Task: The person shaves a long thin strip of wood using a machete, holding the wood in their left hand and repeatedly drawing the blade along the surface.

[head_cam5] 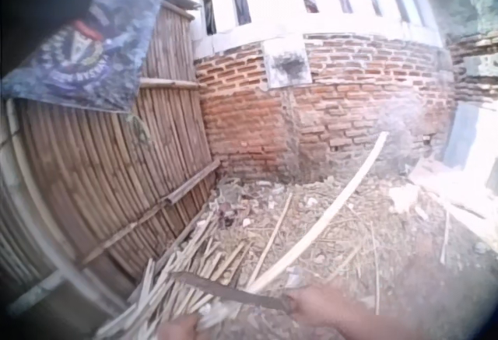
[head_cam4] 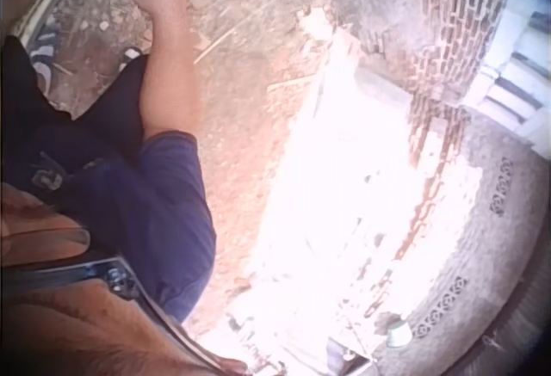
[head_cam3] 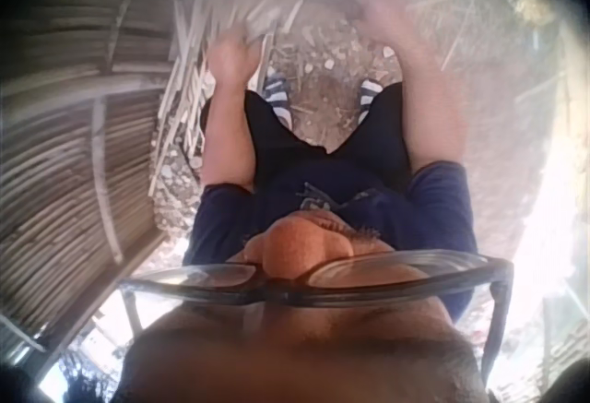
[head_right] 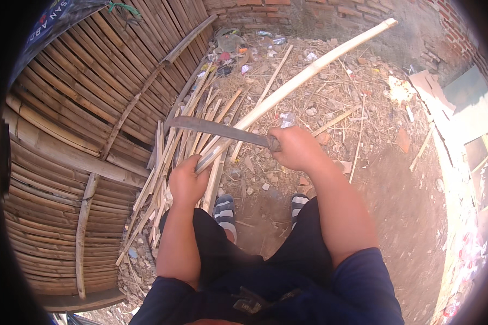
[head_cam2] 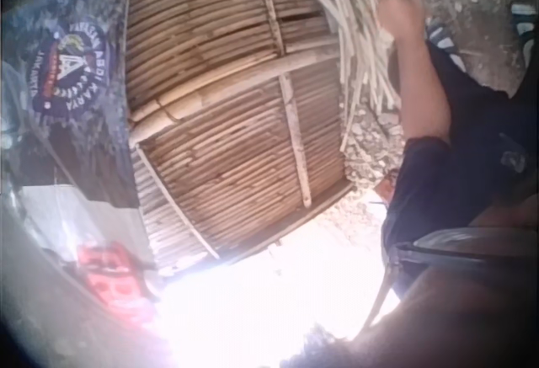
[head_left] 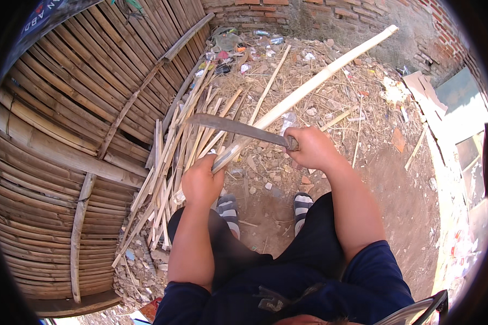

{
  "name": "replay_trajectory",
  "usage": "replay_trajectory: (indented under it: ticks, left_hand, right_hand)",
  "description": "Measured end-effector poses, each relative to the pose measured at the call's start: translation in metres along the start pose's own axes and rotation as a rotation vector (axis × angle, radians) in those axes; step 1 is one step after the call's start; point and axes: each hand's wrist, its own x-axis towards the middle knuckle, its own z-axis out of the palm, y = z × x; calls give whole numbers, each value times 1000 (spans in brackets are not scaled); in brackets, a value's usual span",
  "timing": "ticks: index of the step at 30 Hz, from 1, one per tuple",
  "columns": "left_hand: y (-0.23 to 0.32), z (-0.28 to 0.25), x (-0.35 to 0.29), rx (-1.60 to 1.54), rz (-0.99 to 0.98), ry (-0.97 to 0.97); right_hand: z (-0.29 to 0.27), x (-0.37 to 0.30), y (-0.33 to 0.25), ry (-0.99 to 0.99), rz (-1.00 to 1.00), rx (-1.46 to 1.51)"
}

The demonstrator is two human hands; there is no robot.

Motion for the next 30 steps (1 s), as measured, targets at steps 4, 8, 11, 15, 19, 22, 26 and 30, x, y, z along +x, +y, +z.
replay_trajectory:
  ticks: [4, 8, 11, 15, 19, 22, 26, 30]
  left_hand:
    - [5, 0, -5, -72, 15, -36]
    - [29, 19, -4, -125, -3, -77]
    - [44, 40, -9, -235, -85, -119]
    - [45, 45, -3, -307, -167, -167]
    - [33, 37, 0, -287, -185, -99]
    - [29, 26, 0, -271, -160, -139]
    - [31, 29, 0, -202, -125, -173]
    - [35, 33, -1, -197, -169, -204]
  right_hand:
    - [-5, 2, 12, 74, 3, 98]
    - [-17, 10, 66, 424, 330, 308]
    - [-16, 18, 56, 431, 447, 570]
    - [-7, 16, 35, 311, 270, 412]
    - [-9, 8, 9, 116, 82, 97]
    - [-13, 5, 41, 240, 158, 290]
    - [-17, 17, 71, 433, 446, 794]
    - [-8, 20, 48, 318, 362, 664]
